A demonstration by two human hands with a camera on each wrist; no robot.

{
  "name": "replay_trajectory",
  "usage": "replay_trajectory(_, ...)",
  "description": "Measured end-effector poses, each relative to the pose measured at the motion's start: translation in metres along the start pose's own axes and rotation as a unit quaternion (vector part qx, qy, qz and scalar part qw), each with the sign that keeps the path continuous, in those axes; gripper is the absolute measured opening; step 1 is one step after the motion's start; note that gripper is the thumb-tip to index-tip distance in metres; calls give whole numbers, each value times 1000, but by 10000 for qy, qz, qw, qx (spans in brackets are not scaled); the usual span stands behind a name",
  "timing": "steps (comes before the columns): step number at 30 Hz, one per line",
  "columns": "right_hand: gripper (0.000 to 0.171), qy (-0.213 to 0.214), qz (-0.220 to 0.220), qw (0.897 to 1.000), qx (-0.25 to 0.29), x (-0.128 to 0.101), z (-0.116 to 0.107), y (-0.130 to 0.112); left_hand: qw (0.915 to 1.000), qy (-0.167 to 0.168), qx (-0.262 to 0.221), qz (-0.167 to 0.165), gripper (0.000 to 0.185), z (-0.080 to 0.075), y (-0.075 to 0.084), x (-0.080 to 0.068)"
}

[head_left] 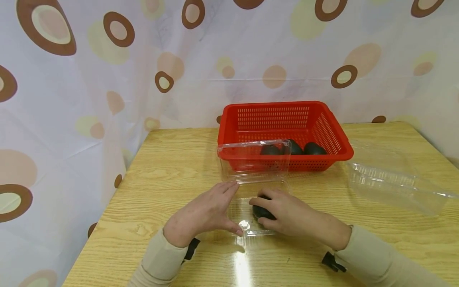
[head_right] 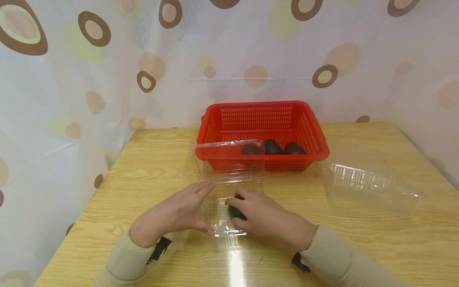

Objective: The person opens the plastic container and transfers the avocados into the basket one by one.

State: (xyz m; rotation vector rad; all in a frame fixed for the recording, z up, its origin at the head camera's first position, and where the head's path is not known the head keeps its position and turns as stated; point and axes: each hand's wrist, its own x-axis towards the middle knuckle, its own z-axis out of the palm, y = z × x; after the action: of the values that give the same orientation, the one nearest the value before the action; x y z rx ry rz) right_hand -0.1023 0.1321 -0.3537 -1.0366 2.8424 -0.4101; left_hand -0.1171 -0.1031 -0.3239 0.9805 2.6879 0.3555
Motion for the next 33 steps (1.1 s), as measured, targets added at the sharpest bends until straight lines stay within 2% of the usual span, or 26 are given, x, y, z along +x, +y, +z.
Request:
replay_trajectory(10,42,-276,-26,9993,267,7,-2,1,10000,-8,-56,-58,114,-1,0,0)
replay_trajectory(19,45,-439,118,9981,410,13,-1,2,9999,81,-110,61,111,1,-1,0)
replay_trajectory(26,54,-379,242,9975,544,13,-1,3,9999,96,-95,75,112,1,-1,1)
replay_trajectory(33,49,-287,398,9954,820,13,0,4,10000,55,-23,34,114,1,-1,1)
